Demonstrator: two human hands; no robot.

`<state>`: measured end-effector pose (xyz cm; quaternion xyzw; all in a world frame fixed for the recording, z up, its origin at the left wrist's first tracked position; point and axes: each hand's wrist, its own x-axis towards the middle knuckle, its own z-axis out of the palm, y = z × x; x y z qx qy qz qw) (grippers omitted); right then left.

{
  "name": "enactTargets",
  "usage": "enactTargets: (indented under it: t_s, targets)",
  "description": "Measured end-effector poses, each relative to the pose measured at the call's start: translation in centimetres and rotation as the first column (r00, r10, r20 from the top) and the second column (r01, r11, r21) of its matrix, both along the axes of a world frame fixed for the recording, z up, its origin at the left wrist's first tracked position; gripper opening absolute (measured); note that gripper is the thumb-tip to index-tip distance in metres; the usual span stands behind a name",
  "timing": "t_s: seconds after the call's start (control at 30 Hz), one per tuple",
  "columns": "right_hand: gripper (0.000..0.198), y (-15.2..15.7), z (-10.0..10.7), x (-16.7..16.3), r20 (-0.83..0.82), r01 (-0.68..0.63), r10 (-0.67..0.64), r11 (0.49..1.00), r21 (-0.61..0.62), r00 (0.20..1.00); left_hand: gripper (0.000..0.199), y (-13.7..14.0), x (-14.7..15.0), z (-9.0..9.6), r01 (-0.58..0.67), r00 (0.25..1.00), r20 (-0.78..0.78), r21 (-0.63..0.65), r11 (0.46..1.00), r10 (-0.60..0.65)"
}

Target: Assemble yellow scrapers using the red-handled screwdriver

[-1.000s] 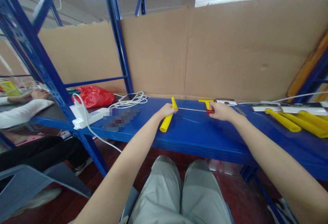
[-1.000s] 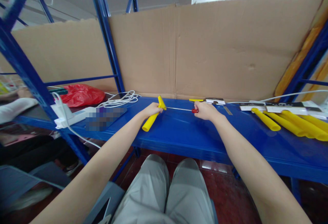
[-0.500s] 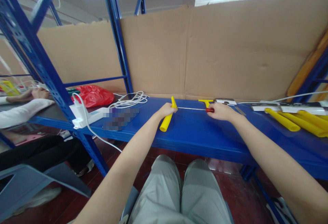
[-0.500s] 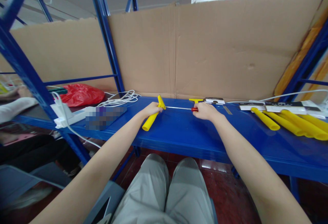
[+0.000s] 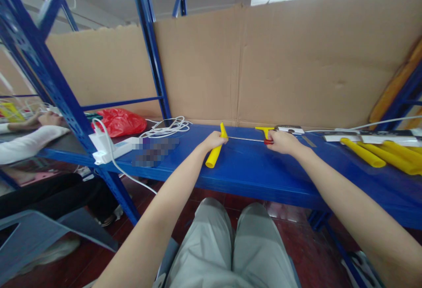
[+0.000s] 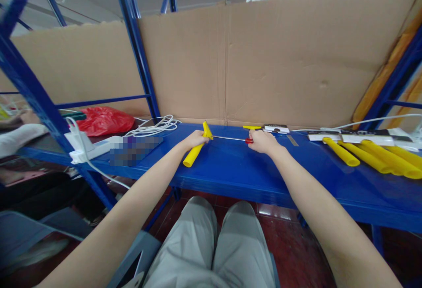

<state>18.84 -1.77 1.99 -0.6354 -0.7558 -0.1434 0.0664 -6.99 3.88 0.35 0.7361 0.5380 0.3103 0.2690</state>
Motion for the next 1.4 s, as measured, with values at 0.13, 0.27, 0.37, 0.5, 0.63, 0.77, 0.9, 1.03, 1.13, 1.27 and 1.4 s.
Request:
enactTargets:
  t_s: [0.13, 0.27, 0.37, 0.5, 0.63, 0.77, 0.9, 1.03, 1.13, 1.27, 1.4]
  targets:
    - [0.018, 0.3, -0.3, 0.2, -0.014, -0.018, 0.018, 1.0, -0.002, 1.0, 0.007, -0.1, 0.0, 0.0, -0.017, 1.0, -0.012, -0.007, 1.0, 0.017]
    - [0.011, 0.9, -0.6, 0.7, -0.034, -0.059, 0.058, 0.997, -0.047, 0.998, 0.005, 0.1, -0.1, 0.0, -0.017, 1.0, -0.02, -0.008, 1.0, 0.017]
    - [0.009, 1.1, -0.6, 0.9, -0.036, -0.066, 0.065, 0.997, -0.043, 0.997, 0.005, 0.1, -0.1, -0.1, -0.014, 1.0, -0.023, -0.007, 1.0, 0.014]
    - [0.004, 1.2, -0.6, 0.9, -0.041, -0.074, 0.074, 0.997, 0.004, 0.996, 0.004, 0.1, -0.1, -0.1, -0.013, 1.0, -0.018, -0.01, 1.0, 0.013]
    - [0.008, 1.0, -0.6, 0.9, -0.043, -0.046, 0.047, 0.999, 0.014, 0.998, 0.003, 0.0, -0.1, 0.0, -0.018, 1.0, -0.014, -0.012, 1.0, 0.018]
    - [0.014, 0.8, -0.5, 0.8, -0.055, -0.061, 0.06, 0.998, -0.024, 0.997, 0.003, 0.0, -0.1, 0.0, -0.018, 1.0, -0.014, -0.014, 1.0, 0.018]
    - [0.015, 0.9, -0.5, 0.9, -0.072, -0.079, 0.073, 0.994, -0.073, 0.995, 0.003, 0.2, -0.1, -0.1, -0.016, 1.0, -0.013, -0.022, 1.0, 0.016]
    - [0.017, 0.9, -0.5, 0.9, -0.038, -0.087, 0.085, 0.993, -0.073, 0.996, 0.008, 0.2, -0.1, 0.0, -0.016, 0.999, -0.047, -0.019, 1.0, 0.015]
    - [0.015, 0.8, -0.4, 0.7, -0.007, -0.065, 0.064, 0.996, -0.061, 0.998, 0.01, 0.1, -0.1, 0.1, -0.015, 0.999, -0.052, -0.021, 1.0, 0.013]
    - [0.017, 0.7, -0.5, 0.5, -0.007, -0.025, 0.024, 0.999, -0.045, 1.0, 0.008, -0.2, 0.0, 0.2, -0.021, 0.999, -0.042, -0.031, 0.999, 0.02]
    - [0.021, 0.6, -0.5, 0.4, -0.017, -0.028, 0.027, 0.999, -0.047, 0.999, 0.006, -0.3, 0.0, 0.2, -0.026, 0.999, -0.031, -0.037, 0.999, 0.025]
